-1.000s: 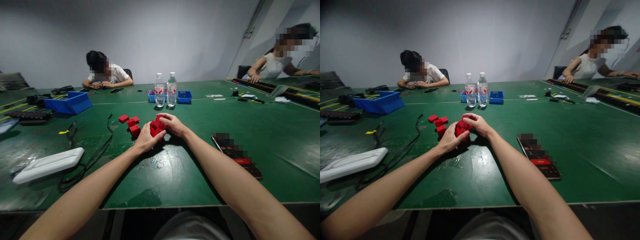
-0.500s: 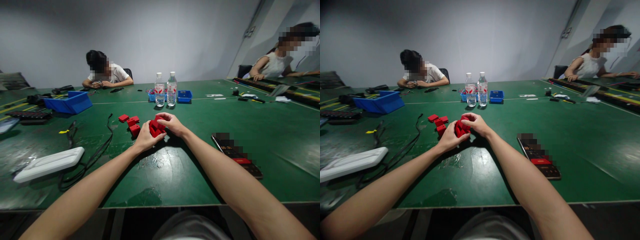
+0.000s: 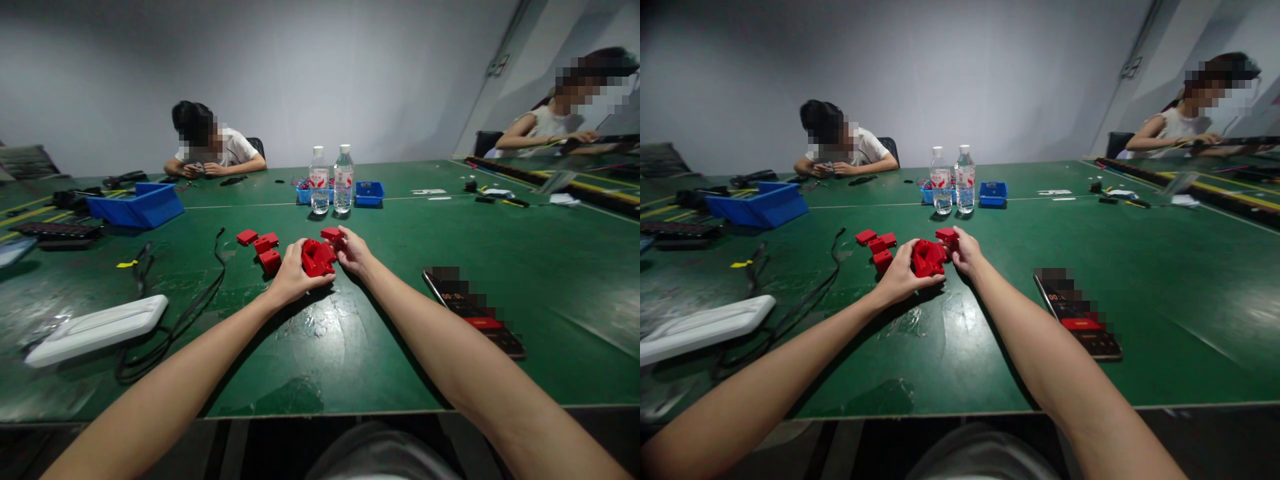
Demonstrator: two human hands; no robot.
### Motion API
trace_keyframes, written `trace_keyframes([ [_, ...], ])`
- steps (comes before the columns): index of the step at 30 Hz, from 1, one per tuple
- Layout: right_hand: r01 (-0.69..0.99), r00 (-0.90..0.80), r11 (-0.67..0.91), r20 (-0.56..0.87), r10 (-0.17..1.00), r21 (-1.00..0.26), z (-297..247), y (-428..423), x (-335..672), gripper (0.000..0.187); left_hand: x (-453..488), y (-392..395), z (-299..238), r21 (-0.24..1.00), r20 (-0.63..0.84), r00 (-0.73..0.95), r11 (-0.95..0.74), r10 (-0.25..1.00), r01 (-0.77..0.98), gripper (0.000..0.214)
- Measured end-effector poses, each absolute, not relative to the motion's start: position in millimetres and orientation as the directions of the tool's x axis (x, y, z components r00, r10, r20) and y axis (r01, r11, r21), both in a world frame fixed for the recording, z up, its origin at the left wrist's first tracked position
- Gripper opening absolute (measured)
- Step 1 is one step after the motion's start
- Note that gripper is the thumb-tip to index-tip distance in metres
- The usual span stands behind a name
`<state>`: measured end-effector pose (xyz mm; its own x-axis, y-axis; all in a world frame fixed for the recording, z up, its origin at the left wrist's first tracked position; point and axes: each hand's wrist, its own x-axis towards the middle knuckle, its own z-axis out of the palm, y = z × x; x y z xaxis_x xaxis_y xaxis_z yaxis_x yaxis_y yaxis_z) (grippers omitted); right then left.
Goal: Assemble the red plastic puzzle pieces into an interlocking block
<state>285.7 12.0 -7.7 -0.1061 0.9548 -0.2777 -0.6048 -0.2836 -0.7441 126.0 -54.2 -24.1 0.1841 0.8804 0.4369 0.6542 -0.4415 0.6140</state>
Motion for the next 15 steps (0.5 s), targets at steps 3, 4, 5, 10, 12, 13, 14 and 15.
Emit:
trace_keyframes([
  [3,-0.583,-0.121,-0.301,-0.286,0.951,-0.754,-6.7,15.6,290.1,0.018,126.3,-55.7,-23.6,0.625,0.451,0.230,-0.490,0.862,0.608,0.096],
  [4,-0.574,-0.134,-0.303,-0.278,0.951,-0.761,-6.9,15.9,290.7,0.017,126.3,-55.8,-23.4,0.632,0.452,0.250,-0.505,0.856,0.587,0.096],
  [5,-0.568,-0.143,-0.303,-0.271,0.952,-0.765,-7.3,15.7,290.8,0.016,126.2,-55.8,-23.1,0.641,0.450,0.269,-0.518,0.852,0.567,0.096],
  [10,-0.591,-0.112,-0.249,-0.227,0.967,-0.767,-9.8,10.5,286.2,0.007,125.2,-55.3,-19.7,0.702,0.418,0.328,-0.530,0.847,0.476,0.097],
  [12,-0.599,-0.103,-0.205,-0.179,0.978,-0.774,-10.9,8.3,284.1,0.016,124.5,-55.0,-18.6,0.735,0.394,0.342,-0.516,0.853,0.441,0.099],
  [13,-0.597,-0.100,-0.180,-0.151,0.984,-0.782,-11.5,7.4,283.2,0.022,124.0,-54.4,-18.4,0.749,0.381,0.348,-0.506,0.857,0.427,0.100],
  [14,-0.592,-0.094,-0.156,-0.125,0.988,-0.791,-12.2,6.8,282.5,0.028,123.3,-53.5,-18.8,0.762,0.370,0.354,-0.498,0.859,0.414,0.101],
  [15,-0.587,-0.080,-0.130,-0.102,0.992,-0.799,-12.9,6.5,281.8,0.032,122.4,-52.1,-19.5,0.774,0.360,0.361,-0.491,0.860,0.400,0.102],
])
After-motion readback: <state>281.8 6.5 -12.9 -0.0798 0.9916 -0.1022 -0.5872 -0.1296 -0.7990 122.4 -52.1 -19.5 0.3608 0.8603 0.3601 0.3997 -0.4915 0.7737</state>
